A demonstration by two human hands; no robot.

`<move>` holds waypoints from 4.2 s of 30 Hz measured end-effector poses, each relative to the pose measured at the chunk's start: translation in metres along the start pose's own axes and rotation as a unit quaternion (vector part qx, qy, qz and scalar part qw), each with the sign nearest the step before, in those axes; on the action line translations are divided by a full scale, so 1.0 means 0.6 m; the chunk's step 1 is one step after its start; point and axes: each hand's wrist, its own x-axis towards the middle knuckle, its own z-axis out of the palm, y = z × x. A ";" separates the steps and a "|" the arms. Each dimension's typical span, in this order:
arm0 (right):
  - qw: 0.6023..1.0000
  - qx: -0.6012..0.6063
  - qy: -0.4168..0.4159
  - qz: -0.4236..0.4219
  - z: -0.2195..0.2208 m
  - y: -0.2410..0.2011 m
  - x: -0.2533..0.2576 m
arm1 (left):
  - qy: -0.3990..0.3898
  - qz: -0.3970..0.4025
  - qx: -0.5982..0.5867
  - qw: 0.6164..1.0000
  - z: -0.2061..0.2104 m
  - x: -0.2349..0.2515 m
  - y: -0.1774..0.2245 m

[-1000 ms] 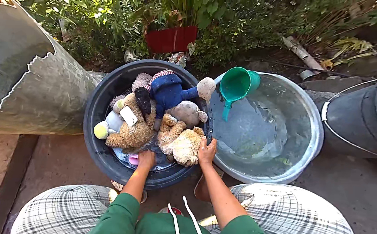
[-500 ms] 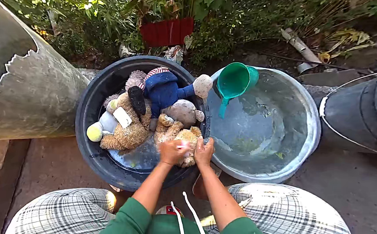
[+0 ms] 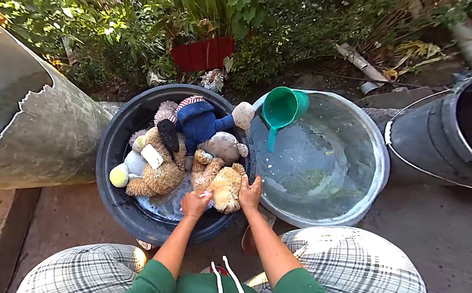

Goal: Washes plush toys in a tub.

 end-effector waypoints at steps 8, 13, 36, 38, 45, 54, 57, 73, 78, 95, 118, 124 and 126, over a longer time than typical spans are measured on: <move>1.000 0.011 -0.004 -0.002 0.002 0.004 0.005 | 0.140 0.257 -0.106 0.950 0.036 -0.072 0.081; 1.000 0.010 -0.006 0.012 -0.003 -0.007 0.003 | 0.040 0.070 0.023 0.996 -0.020 -0.044 0.028; 1.000 0.017 0.003 0.002 0.002 -0.003 0.000 | -0.085 0.152 -0.072 0.982 -0.059 0.042 -0.049; 1.000 0.019 0.009 -0.005 0.002 -0.004 0.002 | 0.036 0.203 -0.186 0.961 -0.052 0.013 0.033; 1.000 -0.004 -0.006 0.001 -0.002 -0.005 0.004 | 0.120 0.139 -0.019 0.983 0.015 0.022 0.078; 0.971 -0.157 0.071 -0.166 0.016 -0.004 0.008 | 0.115 -0.045 -0.155 0.980 -0.036 0.010 -0.002; 0.949 -0.175 0.126 -0.231 0.026 -0.001 0.008 | 0.095 0.130 -0.239 0.958 -0.015 -0.031 0.003; 0.972 -0.001 -0.050 -0.231 0.026 -0.045 -0.055 | 0.215 0.190 -0.051 0.956 0.012 -0.072 0.041; 0.965 0.196 -0.157 0.077 0.017 -0.085 -0.095 | 0.231 0.190 -0.135 0.944 -0.010 -0.081 -0.004; 0.908 0.111 -0.306 -0.263 -0.039 -0.152 -0.128 | 0.102 -0.024 -0.277 0.955 -0.111 -0.047 -0.103; 0.950 0.200 -0.235 -0.053 -0.089 -0.145 -0.088 | -0.081 -0.131 -0.006 0.988 -0.002 0.053 -0.087; 0.968 0.165 -0.187 0.005 -0.105 -0.139 -0.079 | -0.035 -0.096 -0.153 0.983 -0.025 0.083 -0.094; 0.969 0.167 -0.183 0.015 -0.104 -0.139 -0.075 | 0.066 -0.060 -0.172 0.981 -0.048 0.046 -0.067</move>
